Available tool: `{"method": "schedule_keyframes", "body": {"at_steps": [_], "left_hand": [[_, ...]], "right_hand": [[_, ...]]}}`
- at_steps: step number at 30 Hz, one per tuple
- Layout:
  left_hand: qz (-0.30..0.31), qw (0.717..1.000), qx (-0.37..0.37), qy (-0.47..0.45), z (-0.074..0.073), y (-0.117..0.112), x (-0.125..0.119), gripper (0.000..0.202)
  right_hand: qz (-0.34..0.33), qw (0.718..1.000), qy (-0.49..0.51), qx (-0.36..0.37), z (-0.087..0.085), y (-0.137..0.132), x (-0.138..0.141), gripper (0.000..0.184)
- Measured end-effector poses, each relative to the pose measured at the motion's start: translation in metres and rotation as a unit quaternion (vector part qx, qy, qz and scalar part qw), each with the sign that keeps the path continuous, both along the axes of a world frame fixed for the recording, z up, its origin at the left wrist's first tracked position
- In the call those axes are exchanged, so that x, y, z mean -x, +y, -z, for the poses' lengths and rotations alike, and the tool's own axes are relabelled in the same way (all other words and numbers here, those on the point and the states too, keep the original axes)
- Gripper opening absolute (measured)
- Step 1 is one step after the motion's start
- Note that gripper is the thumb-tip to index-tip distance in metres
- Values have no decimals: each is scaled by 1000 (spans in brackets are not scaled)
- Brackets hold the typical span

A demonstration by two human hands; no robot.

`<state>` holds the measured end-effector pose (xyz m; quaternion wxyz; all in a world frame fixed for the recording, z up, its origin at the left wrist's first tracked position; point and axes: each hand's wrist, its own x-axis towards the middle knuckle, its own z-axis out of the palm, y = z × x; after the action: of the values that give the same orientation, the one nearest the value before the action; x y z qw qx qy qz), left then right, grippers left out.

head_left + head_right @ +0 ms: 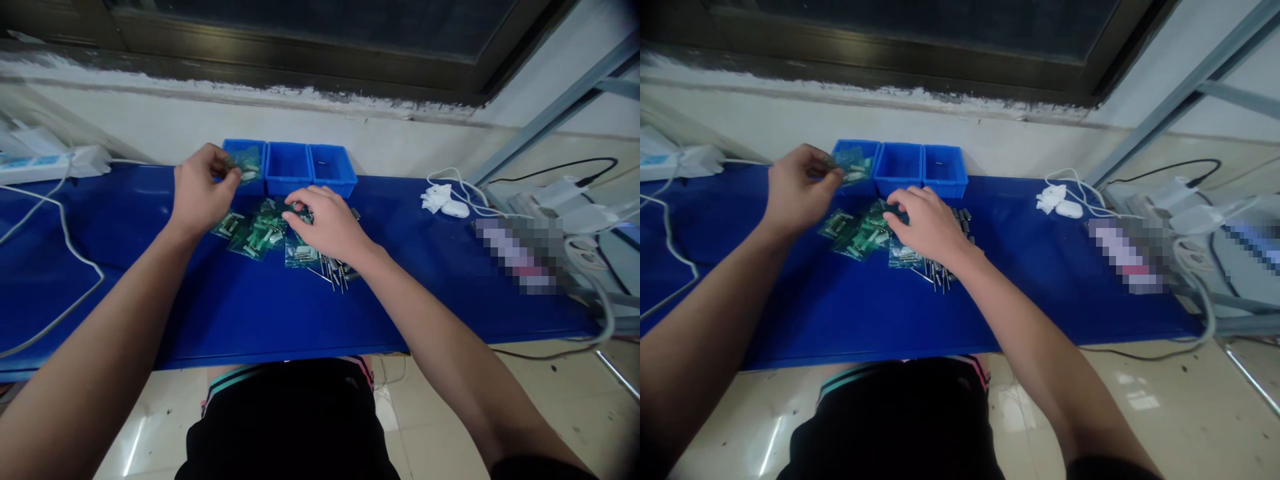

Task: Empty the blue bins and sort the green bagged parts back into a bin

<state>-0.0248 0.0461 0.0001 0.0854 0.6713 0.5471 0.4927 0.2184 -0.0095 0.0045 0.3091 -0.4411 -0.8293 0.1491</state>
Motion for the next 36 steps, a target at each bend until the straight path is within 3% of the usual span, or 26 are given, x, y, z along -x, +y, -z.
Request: {"method": "schedule_keyframes", "body": {"at_steps": [2,5,11,16,21,25,36], "left_hand": [[-65,993,-11,98,1,-1,5,12],[-90,978,-26,188,-1,-4,7,17],[-96,983,-64,142,-8,-12,5,20],[-24,979,-1,203,3,-2,9,22],[14,971,27,236,19,4,8,49],[20,971,23,237,23,1,4,70],[45,966,53,247,27,6,3,64]], "right_hand": [[-15,999,-45,-17,2,-2,1,28],[-27,996,-82,-13,3,-3,1,32],[-38,993,-110,8,2,-5,1,37],[-27,992,-121,10,2,-5,1,37],[-42,991,-127,25,4,-6,2,40],[-42,989,-137,29,5,-7,3,40],[-24,984,-170,48,6,-10,4,52]]}}
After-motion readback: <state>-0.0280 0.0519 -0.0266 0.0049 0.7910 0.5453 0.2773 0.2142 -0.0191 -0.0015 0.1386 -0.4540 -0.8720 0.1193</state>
